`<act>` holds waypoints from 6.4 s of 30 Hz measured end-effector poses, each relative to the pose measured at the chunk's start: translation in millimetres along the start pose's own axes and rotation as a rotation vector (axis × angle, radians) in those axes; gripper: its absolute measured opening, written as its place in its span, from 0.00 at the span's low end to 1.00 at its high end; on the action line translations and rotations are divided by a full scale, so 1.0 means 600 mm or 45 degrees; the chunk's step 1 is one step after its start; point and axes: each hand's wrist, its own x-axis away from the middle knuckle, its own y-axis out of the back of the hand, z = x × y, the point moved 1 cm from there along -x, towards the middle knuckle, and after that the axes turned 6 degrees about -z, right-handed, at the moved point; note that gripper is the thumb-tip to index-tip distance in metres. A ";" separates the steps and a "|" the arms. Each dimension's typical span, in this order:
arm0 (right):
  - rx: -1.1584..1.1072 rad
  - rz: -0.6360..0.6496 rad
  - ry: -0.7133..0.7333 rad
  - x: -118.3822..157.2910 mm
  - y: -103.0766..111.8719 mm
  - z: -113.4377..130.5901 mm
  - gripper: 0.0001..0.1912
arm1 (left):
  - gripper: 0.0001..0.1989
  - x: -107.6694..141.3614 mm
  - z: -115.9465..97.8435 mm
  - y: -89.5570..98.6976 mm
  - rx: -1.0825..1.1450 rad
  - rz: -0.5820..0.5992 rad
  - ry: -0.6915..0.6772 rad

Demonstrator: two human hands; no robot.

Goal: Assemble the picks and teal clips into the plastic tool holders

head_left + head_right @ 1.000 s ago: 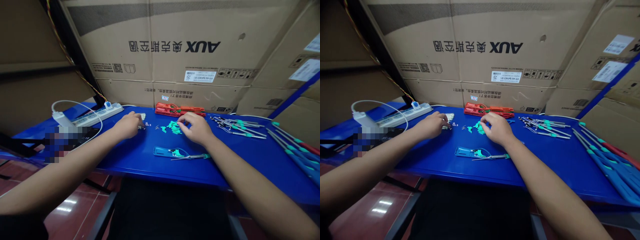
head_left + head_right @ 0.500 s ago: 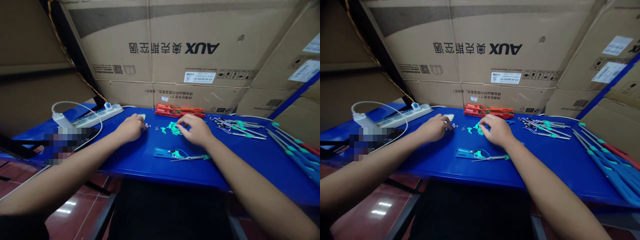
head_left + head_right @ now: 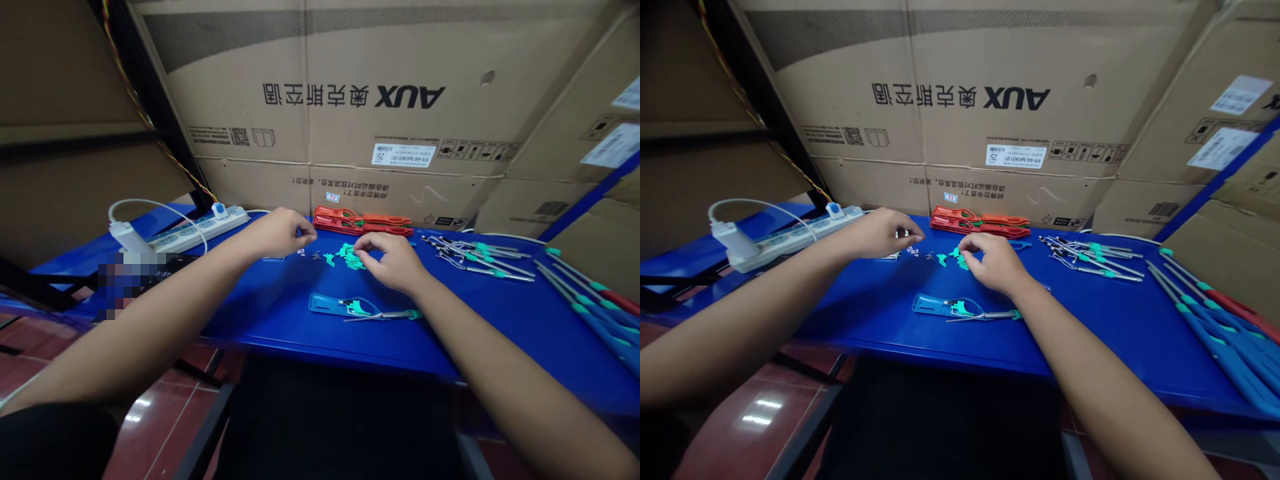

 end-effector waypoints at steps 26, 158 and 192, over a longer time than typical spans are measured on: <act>0.042 -0.060 -0.046 -0.001 0.012 -0.001 0.03 | 0.10 0.006 0.080 -0.027 0.030 0.509 0.102; 0.183 0.827 0.328 0.050 0.012 0.062 0.05 | 0.13 0.012 -0.042 -0.097 0.655 0.703 -0.559; 0.362 0.896 0.129 0.043 0.002 0.093 0.06 | 0.10 0.014 -0.045 -0.095 0.605 0.676 -0.551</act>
